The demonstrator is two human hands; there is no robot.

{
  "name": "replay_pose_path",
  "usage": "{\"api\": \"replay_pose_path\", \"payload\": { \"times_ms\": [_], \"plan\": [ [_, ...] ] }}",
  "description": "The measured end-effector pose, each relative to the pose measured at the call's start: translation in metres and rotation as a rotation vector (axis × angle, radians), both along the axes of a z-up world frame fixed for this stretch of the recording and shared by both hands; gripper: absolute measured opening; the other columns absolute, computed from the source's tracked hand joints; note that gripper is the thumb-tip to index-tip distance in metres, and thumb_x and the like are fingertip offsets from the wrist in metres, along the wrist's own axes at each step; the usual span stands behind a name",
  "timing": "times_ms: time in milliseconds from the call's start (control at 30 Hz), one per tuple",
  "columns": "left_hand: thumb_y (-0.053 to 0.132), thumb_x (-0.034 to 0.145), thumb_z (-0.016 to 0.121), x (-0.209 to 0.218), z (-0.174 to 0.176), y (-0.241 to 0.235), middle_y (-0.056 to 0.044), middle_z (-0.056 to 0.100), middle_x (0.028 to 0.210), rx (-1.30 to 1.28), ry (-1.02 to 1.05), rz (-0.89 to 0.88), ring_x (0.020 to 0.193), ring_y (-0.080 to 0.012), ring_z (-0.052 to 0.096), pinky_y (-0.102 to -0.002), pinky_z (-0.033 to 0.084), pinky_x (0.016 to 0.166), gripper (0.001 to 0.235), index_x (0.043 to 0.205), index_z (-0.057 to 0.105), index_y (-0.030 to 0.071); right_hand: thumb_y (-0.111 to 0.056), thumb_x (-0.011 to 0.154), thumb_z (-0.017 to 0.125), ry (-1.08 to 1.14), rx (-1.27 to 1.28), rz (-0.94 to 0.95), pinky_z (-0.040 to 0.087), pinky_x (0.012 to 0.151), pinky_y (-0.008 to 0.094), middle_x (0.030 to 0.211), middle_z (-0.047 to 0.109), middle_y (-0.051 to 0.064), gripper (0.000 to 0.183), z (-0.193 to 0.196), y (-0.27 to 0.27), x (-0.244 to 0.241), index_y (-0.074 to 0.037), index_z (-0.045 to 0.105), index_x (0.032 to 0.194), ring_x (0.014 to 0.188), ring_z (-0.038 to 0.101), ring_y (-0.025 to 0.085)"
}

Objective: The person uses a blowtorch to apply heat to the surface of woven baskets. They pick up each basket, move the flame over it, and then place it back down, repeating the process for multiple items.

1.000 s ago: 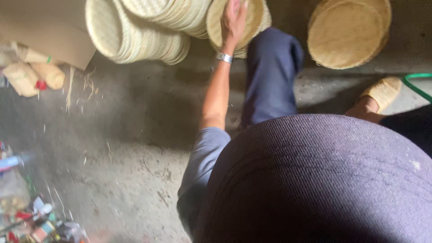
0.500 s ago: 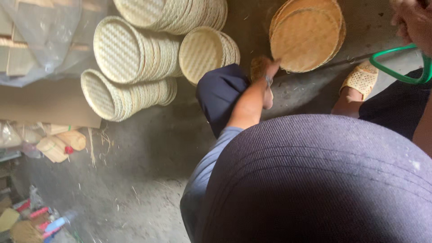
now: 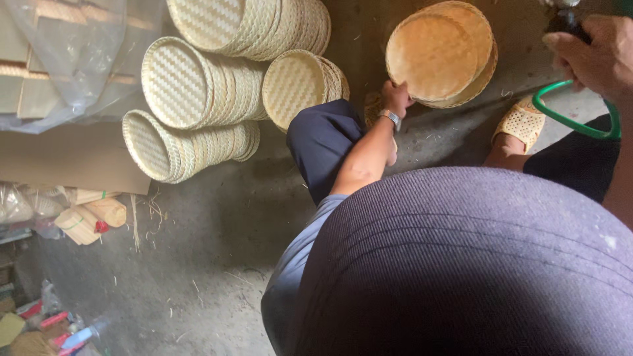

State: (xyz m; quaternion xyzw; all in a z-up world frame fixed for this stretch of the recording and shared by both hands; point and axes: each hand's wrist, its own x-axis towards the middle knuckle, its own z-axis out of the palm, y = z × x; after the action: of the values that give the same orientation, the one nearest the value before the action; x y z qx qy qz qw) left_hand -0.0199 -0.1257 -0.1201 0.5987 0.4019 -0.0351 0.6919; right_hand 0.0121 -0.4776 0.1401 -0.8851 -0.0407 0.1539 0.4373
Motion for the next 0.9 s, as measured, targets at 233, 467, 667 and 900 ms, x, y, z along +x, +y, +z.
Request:
{"api": "replay_pose_path", "payload": {
  "times_ms": [233, 467, 667, 900],
  "plan": [
    [0.018, 0.088, 0.069, 0.036, 0.046, 0.087, -0.019, 0.072, 0.088, 0.76, -0.324, -0.341, 0.08, -0.0282, 0.069, -0.043, 0.054, 0.069, 0.02, 0.098, 0.067, 0.0, -0.032, 0.105, 0.067, 0.104, -0.079, 0.099, 0.051, 0.045, 0.035, 0.071, 0.067, 0.01, 0.029, 0.011, 0.02, -0.007, -0.004, 0.071, 0.097, 0.052, 0.061, 0.019],
    [0.015, 0.088, 0.069, 0.038, 0.106, 0.114, -0.017, 0.071, 0.082, 0.707, -0.352, -0.311, 0.072, -0.0257, 0.064, -0.04, 0.051, 0.068, 0.02, 0.097, 0.065, -0.002, -0.036, 0.113, 0.069, 0.061, -0.154, 0.037, 0.052, 0.053, 0.037, 0.072, 0.069, 0.015, 0.043, 0.027, 0.026, -0.013, 0.002, 0.072, 0.093, 0.061, 0.064, 0.02],
    [0.012, 0.092, 0.066, 0.03, 0.134, 0.112, -0.007, 0.066, 0.079, 0.42, -0.439, -0.215, 0.061, -0.0148, 0.054, -0.034, 0.045, 0.052, 0.017, 0.102, 0.065, -0.002, -0.039, 0.114, 0.069, -0.007, -0.158, 0.038, 0.054, 0.054, 0.035, 0.074, 0.07, 0.011, 0.046, 0.018, 0.012, -0.012, 0.001, 0.072, 0.092, 0.062, 0.067, 0.016],
    [0.013, 0.094, 0.064, 0.03, 0.126, 0.113, -0.005, 0.068, 0.082, 0.206, -0.507, -0.117, 0.058, -0.0112, 0.06, -0.028, 0.048, 0.044, 0.017, 0.105, 0.063, 0.0, -0.04, 0.114, 0.068, -0.082, -0.206, 0.027, 0.055, 0.05, 0.036, 0.07, 0.069, 0.014, 0.047, -0.002, -0.002, -0.013, 0.001, 0.072, 0.091, 0.057, 0.066, 0.019]
  ]
}}
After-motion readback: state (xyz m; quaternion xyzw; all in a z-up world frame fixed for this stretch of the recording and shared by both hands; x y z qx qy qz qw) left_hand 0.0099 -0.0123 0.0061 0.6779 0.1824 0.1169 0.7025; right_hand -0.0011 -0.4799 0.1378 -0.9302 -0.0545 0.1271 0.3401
